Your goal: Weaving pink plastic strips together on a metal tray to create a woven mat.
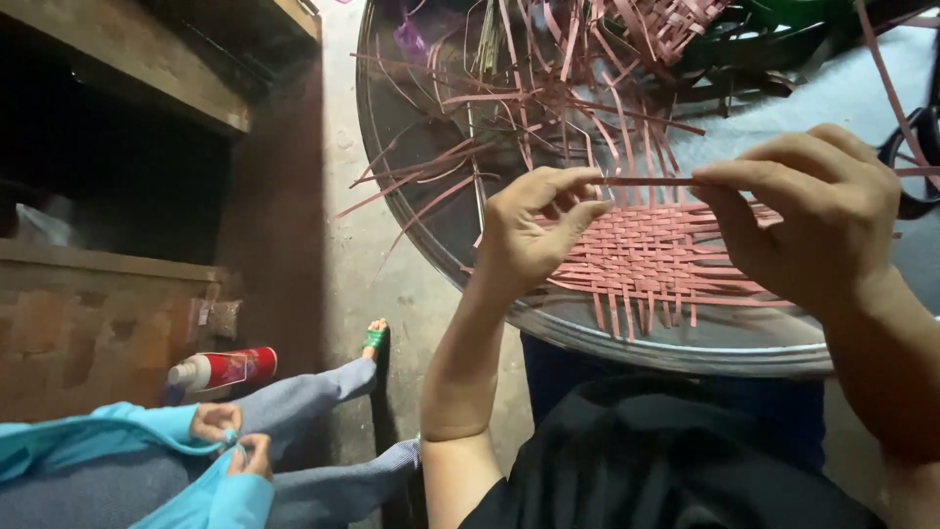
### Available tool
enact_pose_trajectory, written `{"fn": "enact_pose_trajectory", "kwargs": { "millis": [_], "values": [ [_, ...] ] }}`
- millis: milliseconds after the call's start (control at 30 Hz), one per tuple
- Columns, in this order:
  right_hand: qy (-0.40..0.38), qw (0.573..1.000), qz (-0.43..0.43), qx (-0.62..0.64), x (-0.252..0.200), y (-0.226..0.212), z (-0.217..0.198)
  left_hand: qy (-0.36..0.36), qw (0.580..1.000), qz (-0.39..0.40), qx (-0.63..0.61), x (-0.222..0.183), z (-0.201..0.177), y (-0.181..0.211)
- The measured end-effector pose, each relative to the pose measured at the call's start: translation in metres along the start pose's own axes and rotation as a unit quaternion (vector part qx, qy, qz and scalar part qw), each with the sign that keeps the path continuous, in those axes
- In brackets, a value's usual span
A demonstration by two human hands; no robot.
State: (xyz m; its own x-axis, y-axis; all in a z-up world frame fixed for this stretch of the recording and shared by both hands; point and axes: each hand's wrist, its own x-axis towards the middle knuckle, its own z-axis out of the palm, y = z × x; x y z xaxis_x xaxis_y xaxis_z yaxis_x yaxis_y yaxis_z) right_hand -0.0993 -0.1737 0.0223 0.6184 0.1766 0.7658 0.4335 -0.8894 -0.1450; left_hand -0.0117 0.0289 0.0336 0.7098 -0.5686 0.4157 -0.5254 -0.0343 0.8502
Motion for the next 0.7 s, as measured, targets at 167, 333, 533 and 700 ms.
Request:
{"fn": "enact_pose_trajectory", "kwargs": {
  "millis": [167, 333, 533, 700],
  "values": [
    [-0.019, 0.999, 0.033, 0.000, 0.004, -0.006, 0.002, 0.033, 0.997, 0.060, 0.024, 0.004, 0.013, -0.001],
    [-0.041, 0.997, 0.061, 0.017, 0.007, -0.009, 0.004, 0.041, 0.993, 0.105, 0.035, 0.008, 0.021, -0.002],
    [-0.047, 0.996, 0.071, 0.027, 0.006, -0.009, 0.006, 0.027, 0.996, 0.072, -0.035, 0.007, 0.025, -0.004],
    [-0.045, 0.996, 0.064, 0.040, 0.006, -0.010, 0.004, 0.022, 0.996, 0.035, -0.078, 0.008, 0.025, -0.003]
  ]
}}
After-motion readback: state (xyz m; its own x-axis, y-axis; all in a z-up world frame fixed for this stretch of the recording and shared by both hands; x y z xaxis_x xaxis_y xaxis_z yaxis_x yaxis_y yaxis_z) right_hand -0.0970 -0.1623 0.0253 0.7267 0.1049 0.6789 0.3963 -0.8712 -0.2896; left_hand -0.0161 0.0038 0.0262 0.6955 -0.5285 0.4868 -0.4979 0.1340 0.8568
